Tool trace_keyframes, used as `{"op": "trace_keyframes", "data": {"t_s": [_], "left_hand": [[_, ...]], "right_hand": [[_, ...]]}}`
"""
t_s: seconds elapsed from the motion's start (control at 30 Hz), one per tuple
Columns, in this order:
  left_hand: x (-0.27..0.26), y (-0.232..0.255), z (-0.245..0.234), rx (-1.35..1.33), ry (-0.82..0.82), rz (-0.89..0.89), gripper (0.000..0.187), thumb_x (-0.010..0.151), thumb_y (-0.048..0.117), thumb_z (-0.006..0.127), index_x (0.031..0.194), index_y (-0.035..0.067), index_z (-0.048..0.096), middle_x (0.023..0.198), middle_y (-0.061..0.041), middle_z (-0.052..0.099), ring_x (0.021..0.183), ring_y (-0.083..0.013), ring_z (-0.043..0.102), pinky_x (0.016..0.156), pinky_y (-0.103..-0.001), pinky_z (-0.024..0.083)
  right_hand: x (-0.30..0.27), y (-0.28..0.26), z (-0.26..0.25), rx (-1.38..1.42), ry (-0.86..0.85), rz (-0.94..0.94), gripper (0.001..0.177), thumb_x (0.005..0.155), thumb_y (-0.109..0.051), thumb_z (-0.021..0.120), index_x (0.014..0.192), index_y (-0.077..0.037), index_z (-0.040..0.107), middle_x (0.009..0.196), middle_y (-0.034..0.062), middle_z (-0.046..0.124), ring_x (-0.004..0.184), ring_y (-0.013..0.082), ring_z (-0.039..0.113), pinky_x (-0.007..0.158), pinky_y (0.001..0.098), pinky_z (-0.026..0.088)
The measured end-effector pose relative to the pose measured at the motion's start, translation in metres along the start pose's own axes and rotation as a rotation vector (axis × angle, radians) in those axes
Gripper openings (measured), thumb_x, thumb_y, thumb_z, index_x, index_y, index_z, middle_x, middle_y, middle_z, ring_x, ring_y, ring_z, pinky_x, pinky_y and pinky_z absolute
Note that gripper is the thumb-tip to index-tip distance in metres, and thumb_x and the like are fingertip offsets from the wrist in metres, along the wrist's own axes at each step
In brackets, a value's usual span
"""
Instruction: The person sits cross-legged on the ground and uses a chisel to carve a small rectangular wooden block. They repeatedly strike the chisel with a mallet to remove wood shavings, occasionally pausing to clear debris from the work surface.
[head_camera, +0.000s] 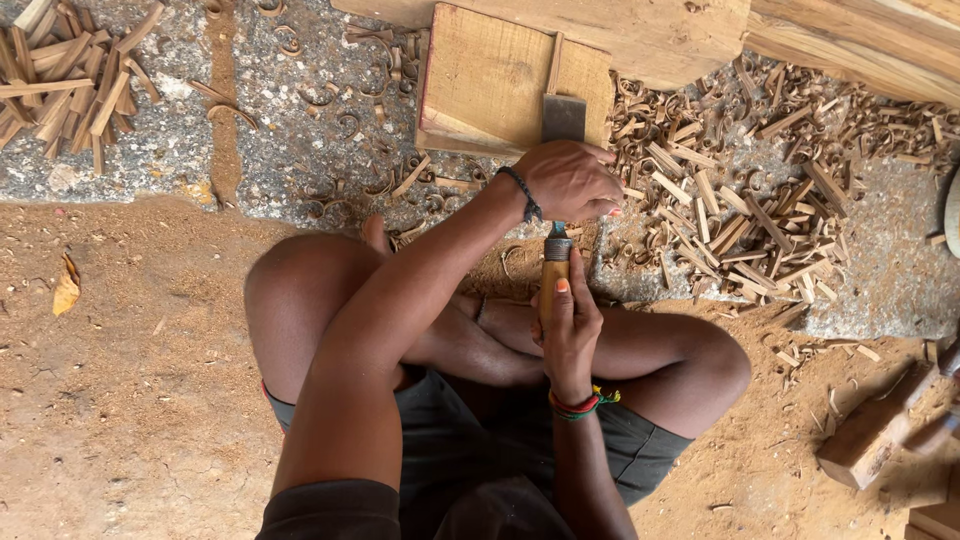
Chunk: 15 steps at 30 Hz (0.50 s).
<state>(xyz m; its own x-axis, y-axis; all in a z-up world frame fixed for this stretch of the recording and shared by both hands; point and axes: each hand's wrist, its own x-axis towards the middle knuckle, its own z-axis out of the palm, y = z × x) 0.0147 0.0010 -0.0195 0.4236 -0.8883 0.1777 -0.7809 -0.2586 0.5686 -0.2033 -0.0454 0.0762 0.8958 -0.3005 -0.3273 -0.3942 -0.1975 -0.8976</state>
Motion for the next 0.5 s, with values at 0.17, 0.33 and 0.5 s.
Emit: {"op": "trace_keyframes", "data": {"t_s": [0.17,0.33,0.5], "left_hand": [[0.005,-0.007,-0.001,-0.094,0.148,0.107,0.030,0.105,0.038,0.051,0.099,0.020,0.075,0.090,-0.004,0.079,0.071,-0.0111,0.071,0.118,-0.043,0.036],[0.011,-0.018,-0.029,-0.014,-0.079,-0.098,0.040,0.104,0.052,0.056,0.109,0.016,0.073,0.088,-0.009,0.078,0.099,-0.0212,0.067,0.105,-0.041,0.051],[0.030,-0.054,-0.032,-0.058,0.049,-0.029,0.054,0.092,0.061,0.065,0.116,0.013,0.071,0.088,-0.008,0.075,0.083,-0.0208,0.068,0.083,-0.042,0.057]], "right_hand": [[0.007,0.001,0.006,0.032,0.002,-0.024,0.061,0.107,-0.033,0.046,0.159,-0.003,0.036,0.078,0.0039,0.062,0.052,0.0056,0.048,0.043,0.0216,0.037],[0.034,-0.011,0.014,0.002,-0.014,-0.090,0.060,0.109,-0.035,0.042,0.160,-0.003,0.034,0.077,0.0047,0.062,0.053,0.0056,0.049,0.043,0.0212,0.039],[0.060,-0.024,0.029,0.037,0.016,-0.046,0.059,0.108,-0.032,0.044,0.160,-0.003,0.034,0.079,0.0052,0.058,0.057,0.0067,0.049,0.045,0.0221,0.040]]}}
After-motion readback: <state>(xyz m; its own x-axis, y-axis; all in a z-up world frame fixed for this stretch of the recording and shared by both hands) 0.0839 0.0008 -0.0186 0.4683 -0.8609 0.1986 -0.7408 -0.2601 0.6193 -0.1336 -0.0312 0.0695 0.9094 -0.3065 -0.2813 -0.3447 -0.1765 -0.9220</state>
